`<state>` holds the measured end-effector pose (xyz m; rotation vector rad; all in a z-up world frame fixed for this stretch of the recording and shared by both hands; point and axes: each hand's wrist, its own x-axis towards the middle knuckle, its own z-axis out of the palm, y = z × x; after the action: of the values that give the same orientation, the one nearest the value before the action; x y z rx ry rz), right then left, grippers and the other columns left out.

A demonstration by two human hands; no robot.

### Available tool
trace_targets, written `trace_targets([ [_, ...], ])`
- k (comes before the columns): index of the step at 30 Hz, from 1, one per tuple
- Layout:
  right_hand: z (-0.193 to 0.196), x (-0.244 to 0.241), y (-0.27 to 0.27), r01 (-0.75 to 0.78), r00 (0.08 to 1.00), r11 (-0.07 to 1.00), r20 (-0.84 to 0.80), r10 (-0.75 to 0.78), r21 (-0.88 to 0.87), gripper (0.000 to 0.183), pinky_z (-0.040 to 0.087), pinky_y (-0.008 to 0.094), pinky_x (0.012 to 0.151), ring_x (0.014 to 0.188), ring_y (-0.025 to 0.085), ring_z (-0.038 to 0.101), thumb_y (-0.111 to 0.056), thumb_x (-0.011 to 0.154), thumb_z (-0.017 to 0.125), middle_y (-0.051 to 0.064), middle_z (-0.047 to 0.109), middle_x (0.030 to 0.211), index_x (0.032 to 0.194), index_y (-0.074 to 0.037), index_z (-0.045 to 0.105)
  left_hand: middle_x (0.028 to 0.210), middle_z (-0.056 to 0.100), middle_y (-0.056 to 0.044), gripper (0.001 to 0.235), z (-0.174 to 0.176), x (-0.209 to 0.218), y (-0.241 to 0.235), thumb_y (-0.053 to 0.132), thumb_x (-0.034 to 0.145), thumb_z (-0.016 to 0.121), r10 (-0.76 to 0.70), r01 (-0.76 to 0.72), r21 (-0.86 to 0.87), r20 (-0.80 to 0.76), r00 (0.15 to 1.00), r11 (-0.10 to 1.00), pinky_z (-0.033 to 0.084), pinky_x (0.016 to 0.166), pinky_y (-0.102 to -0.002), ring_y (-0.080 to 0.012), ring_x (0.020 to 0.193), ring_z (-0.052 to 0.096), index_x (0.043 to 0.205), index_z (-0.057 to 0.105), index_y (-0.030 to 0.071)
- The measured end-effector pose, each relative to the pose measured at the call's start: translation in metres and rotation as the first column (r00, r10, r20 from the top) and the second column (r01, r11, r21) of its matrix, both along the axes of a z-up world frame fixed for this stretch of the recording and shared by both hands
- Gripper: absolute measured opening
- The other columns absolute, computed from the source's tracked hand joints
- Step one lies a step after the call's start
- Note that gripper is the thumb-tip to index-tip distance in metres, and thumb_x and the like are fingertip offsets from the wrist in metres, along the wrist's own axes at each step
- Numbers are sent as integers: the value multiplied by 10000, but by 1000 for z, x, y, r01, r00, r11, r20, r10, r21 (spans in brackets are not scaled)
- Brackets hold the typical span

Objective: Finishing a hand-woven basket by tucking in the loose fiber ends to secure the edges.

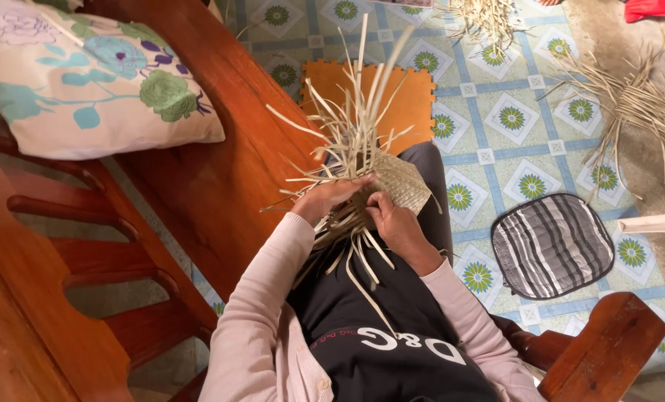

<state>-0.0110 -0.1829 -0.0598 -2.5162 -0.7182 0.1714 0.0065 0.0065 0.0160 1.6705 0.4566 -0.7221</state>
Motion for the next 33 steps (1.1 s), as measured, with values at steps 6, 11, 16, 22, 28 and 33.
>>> trace_targets([
  [6,22,1,-4,25,990,996,137,-36,85,256,612,536,698,771,383,757,-324,1085,525,182,766,949,1275,-183,425,1567,401,-308,851,-35,12,-22,604,945,585,136,-112,-231,90,987,966,368,1142,-638,-485,1470,336,1501,481,-32],
  [11,20,10,-12,92,991,978,79,-108,186,210,600,570,726,842,402,732,-343,1101,497,154,747,979,1235,-183,493,1528,459,-205,597,-103,3,0,360,1075,501,-332,116,424,481,811,898,415,1198,-401,-316,1449,408,1527,422,-21],
  [16,44,10,-16,136,963,914,165,-212,383,336,607,451,837,1082,311,595,-362,1025,655,62,495,1106,1222,-140,497,1591,403,-218,497,-105,-49,-2,260,1121,408,72,-101,-7,752,656,995,319,1275,-429,-295,1471,372,1556,399,21],
  [22,58,-4,-2,203,957,951,159,-243,234,1007,231,698,1132,1452,561,237,-604,971,596,375,237,1562,1639,-28,111,1626,410,-80,836,-178,-44,1,-34,892,436,-690,-565,745,616,380,355,476,418,-178,-141,839,747,1658,165,160],
  [28,54,-3,0,178,979,967,66,-192,181,1261,84,765,1138,1454,647,75,-836,810,535,434,80,1595,1632,-23,30,1566,474,-55,657,-217,-35,2,-5,1036,420,-800,-545,833,388,458,92,578,805,-107,-145,1053,704,1640,183,101],
  [33,46,5,-4,182,983,957,-57,-174,225,1501,-40,753,1131,1461,632,-102,-815,648,731,371,-79,1636,1642,-96,-135,1527,518,-170,918,-210,-35,6,15,843,677,-531,-361,579,815,233,731,461,1083,-347,-284,1254,618,1636,216,60],
])
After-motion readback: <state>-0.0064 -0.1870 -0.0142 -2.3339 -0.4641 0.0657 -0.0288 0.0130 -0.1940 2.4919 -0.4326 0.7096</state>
